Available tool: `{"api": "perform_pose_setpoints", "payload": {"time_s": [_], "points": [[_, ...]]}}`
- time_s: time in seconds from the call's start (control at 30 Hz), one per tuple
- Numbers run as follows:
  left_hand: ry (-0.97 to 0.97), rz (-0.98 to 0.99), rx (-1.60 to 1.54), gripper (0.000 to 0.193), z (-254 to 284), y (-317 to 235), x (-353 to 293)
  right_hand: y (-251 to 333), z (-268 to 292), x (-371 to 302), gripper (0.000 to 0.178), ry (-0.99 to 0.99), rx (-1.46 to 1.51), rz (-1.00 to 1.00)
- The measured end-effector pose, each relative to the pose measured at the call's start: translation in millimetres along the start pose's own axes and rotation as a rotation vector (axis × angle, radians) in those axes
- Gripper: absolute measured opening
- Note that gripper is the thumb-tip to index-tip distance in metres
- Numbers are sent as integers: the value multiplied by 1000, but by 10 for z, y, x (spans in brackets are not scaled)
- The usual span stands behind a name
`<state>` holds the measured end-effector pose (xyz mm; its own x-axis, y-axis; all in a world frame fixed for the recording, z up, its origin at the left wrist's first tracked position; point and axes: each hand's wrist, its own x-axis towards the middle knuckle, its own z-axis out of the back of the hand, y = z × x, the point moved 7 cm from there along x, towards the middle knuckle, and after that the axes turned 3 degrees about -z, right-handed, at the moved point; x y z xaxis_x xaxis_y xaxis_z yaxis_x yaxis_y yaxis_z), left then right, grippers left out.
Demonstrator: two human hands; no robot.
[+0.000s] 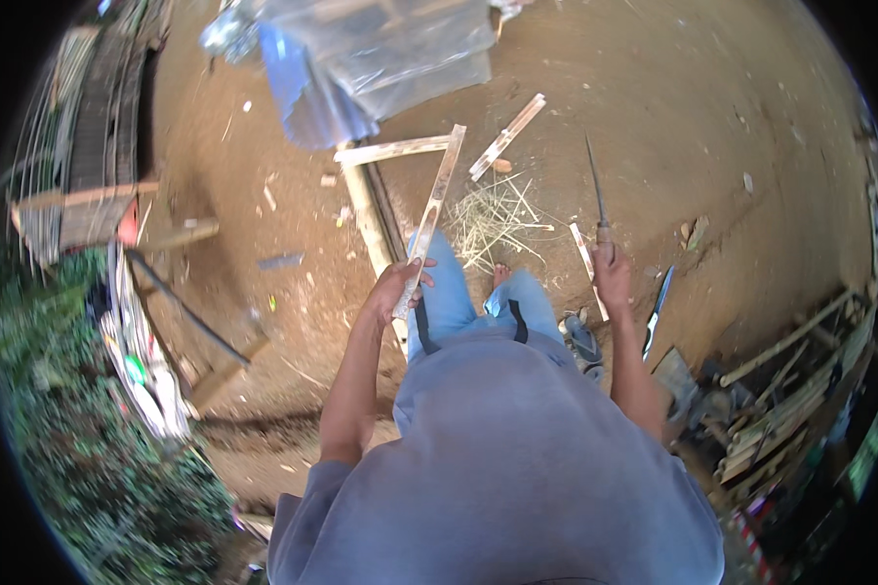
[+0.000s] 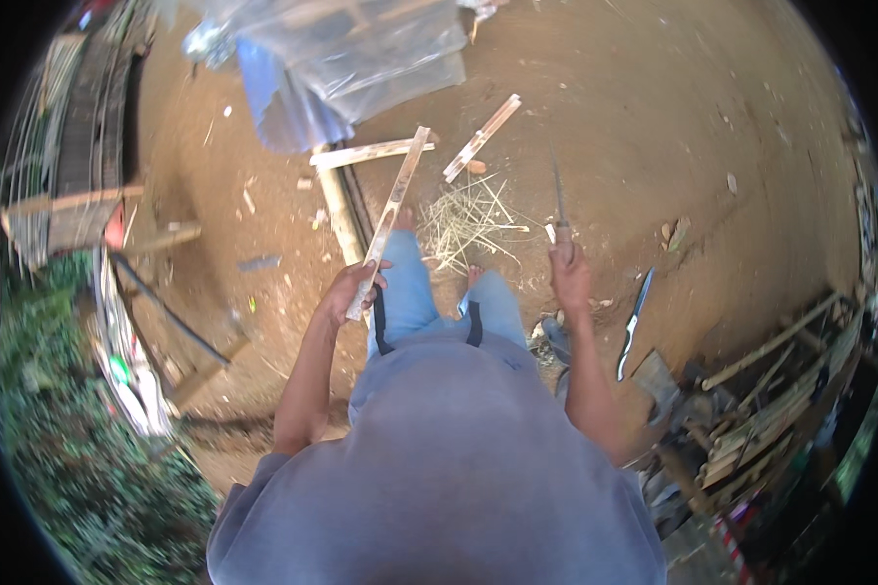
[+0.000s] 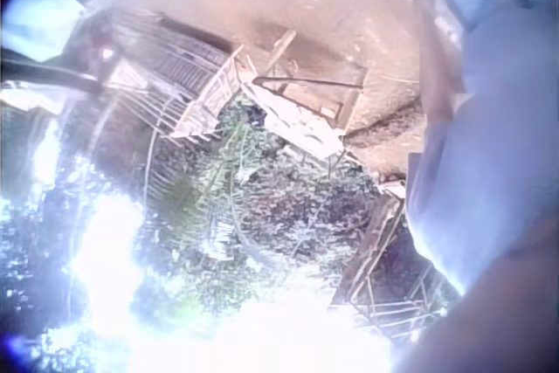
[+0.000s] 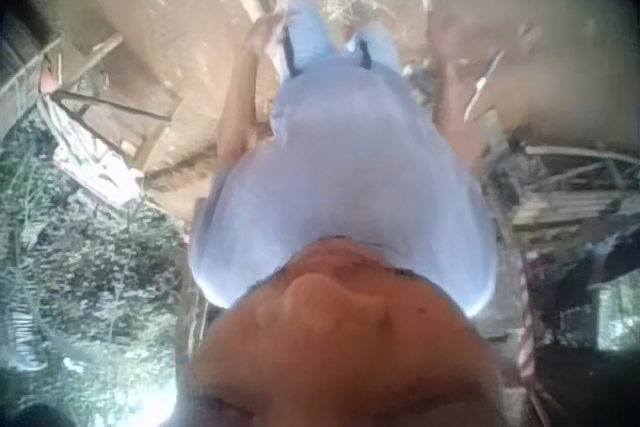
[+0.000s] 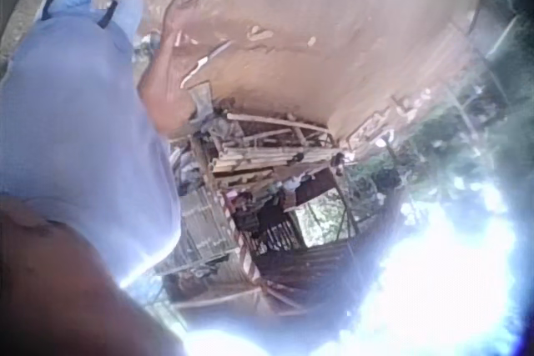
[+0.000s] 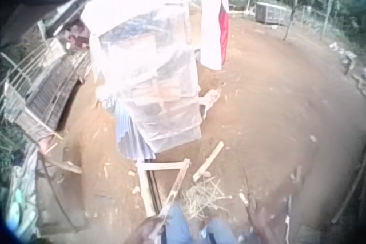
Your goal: The person sits on the ground and uses a knife to shave thin strips from a piece of bamboo. They hold the bamboo in their left hand and use the knife in their right hand to peel the material, creating a pile of shavings on the ground.
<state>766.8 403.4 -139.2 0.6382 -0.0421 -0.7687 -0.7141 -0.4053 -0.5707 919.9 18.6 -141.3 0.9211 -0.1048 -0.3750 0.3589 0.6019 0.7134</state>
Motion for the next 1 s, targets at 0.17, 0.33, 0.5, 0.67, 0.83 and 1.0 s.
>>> {"api": "perform_pose_setpoints", "payload": {"time_s": [0.17, 0.33, 0.5, 0.67, 0.83, 1.0], "points": [[153, 185, 223, 34, 19, -1019, 1211, 290, -700, 224, 30, -8, -36, -249], [333, 412, 588, 32, 130, -1277, 2572, 329, -1648, 371, 27, 41, 247, -594], [477, 689, 721, 25, 337, -738, 3605, -31, -2884, 330, 27, 77, 236, -711], [478, 749, 767, 26, 689, 44, 4340, -816, -4000, 585, 39, 215, 144, -737], [383, 809, 890, 26, 1215, 265, 4563, -1381, -4901, 861, 29, 274, 86, -445], [264, 755, 917, 26, 1250, 445, 4531, -2515, -5545, 1123, 20, 245, 50, -619]]}}
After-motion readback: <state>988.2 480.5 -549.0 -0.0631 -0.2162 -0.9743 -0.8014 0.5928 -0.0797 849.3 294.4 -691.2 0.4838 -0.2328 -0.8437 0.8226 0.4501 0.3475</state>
